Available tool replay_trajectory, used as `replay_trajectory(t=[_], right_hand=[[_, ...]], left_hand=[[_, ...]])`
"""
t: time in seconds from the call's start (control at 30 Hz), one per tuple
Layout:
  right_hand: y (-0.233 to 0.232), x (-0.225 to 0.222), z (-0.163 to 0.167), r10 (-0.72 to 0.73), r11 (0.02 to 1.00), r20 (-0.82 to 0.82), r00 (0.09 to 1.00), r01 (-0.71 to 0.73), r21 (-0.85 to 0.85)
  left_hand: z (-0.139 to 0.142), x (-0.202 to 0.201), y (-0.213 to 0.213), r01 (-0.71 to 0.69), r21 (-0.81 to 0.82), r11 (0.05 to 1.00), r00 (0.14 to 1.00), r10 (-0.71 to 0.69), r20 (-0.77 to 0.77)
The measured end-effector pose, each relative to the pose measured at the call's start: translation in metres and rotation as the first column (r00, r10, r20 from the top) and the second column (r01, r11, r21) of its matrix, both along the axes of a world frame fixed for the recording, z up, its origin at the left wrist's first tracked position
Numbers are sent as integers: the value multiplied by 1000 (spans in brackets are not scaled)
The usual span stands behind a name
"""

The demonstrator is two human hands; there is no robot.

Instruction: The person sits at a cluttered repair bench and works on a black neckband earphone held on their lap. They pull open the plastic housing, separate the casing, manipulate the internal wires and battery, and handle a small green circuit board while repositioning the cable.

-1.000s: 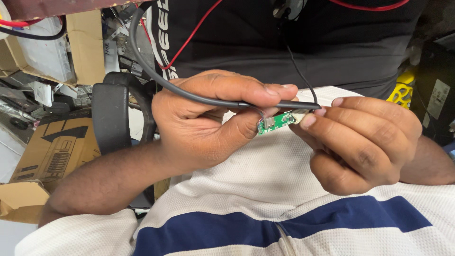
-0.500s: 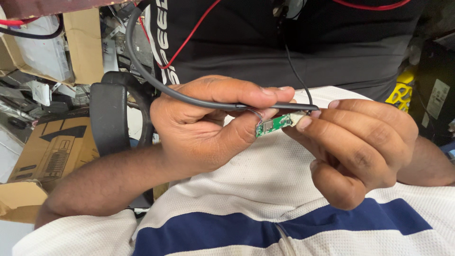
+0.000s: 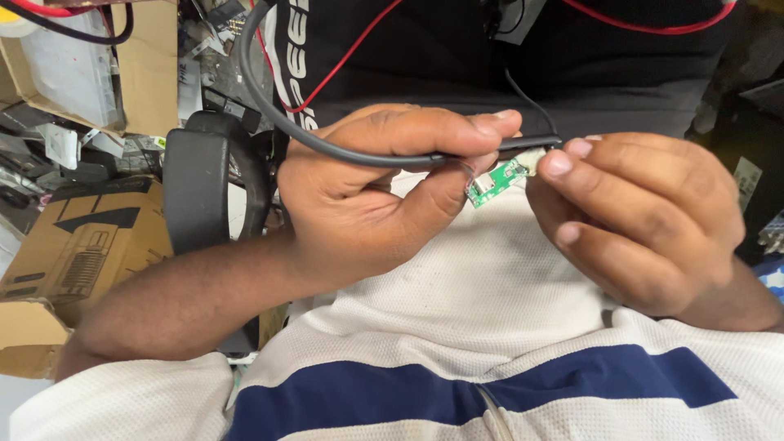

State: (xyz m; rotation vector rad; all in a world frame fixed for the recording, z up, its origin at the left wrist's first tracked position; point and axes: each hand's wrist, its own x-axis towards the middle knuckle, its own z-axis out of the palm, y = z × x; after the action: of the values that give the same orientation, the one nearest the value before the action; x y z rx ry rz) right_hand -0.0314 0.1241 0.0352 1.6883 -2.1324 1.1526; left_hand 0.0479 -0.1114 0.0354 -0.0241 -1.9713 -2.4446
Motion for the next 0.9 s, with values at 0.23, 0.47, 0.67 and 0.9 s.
replay_trajectory(t=[0.23,0.47,0.67,0.9], right_hand=[[-4,8,-3,-151,988,412,899,119,101],[-6,21,-1,-371,926,676,637,309,218],[-6,19,0,-246,964,798,550,226,141],[-6,21,-5,-114,988,772,626,156,19]], left_hand=[[-6,-1,4,-37,-61,997,997,33,-69],[-10,0,3,-31,-198,980,991,5,-131],[-15,-2,-1,-67,-187,980,996,56,-65],[-5,4,1,-27,-46,999,995,32,95]])
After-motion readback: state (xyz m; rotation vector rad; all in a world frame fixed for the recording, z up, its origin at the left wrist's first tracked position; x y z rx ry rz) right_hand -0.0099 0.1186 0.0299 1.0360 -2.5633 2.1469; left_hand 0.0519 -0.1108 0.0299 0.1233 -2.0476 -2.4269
